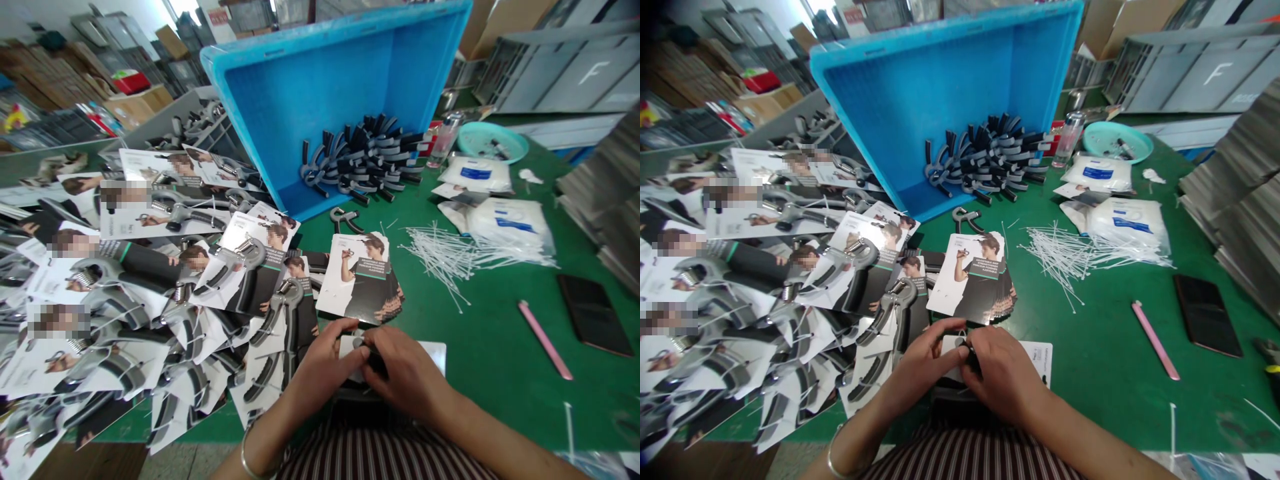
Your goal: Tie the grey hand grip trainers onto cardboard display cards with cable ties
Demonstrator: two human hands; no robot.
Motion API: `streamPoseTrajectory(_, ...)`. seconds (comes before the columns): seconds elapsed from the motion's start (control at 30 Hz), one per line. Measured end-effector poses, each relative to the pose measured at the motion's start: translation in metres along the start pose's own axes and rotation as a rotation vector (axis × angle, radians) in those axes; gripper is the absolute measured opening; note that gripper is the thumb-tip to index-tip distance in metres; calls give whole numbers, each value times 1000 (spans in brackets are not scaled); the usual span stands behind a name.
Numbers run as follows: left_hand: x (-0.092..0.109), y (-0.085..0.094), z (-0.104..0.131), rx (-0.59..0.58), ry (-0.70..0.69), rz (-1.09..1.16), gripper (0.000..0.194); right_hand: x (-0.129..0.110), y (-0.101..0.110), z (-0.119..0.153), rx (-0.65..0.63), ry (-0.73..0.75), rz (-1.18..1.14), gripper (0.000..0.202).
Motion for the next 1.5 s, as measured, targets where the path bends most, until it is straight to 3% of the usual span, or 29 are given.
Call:
streamPoseTrajectory(0.1, -7, -4, 2, -68, -43, -41, 32, -4, -8, 8, -32, 5, -20, 14)
streamPoseTrajectory(0.27, -19, -4, 2, -35, -12, 16, 26, -1, -14, 24, -15, 21, 32, 51)
streamPoseTrajectory(0.37, -22, -10, 4, -59, 11, 89, 21, 1, -7, 29, -82, 72, 82, 52)
streamPoseTrajectory(0.47, -11, -10, 6, -42, -17, 169, 20, -7, 21, 14, -158, 230, 213, 53)
streamPoseTrajectory(0.6, 25, 14, 2, 123, -99, 465, 31, -29, 86, -42, -117, 493, 469, 43)
streamPoseTrajectory(0.7, 50, 34, -11, 259, -182, 736, 38, -35, 130, -87, 39, 552, 571, 43)
streamPoseTrajectory(0.77, 54, 35, -25, 228, -170, 836, 38, -25, 144, -106, 146, 515, 561, 44)
streamPoseTrajectory(0.83, 47, 24, -41, 89, -87, 820, 39, -1, 137, -112, 164, 449, 452, 38)
streamPoseTrajectory(0.9, 33, 14, -51, -27, 2, 720, 42, 27, 108, -106, 58, 396, 278, 27)
streamPoseTrajectory(0.97, 17, 14, -55, -39, 46, 649, 41, 50, 77, -91, -21, 331, 172, 19)
streamPoseTrajectory(1.03, 7, 24, -56, 20, 52, 629, 39, 62, 59, -76, 22, 270, 142, 19)
streamPoseTrajectory(1.13, 5, 37, -60, 89, 27, 575, 39, 76, 63, -68, 192, 201, 70, 24)
streamPoseTrajectory(1.23, 9, 44, -69, 122, 1, 488, 41, 107, 80, -77, 322, 32, 108, 29)
streamPoseTrajectory(1.37, 12, 50, -82, 136, 1, 363, 34, 138, 69, -77, 248, -82, 139, 23)
streamPoseTrajectory(1.5, 10, 61, -86, 150, -6, 311, 27, 121, 54, -42, 258, -107, 119, 21)
Point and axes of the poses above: each hand's wrist, its own z-axis away from the middle knuckle, its own y-axis out of the back of the hand, x = y × z, the point moved 7 cm from there along -z, towards the middle knuckle, and after that the axes turned 9 degrees about y, right-handed, at the moved point
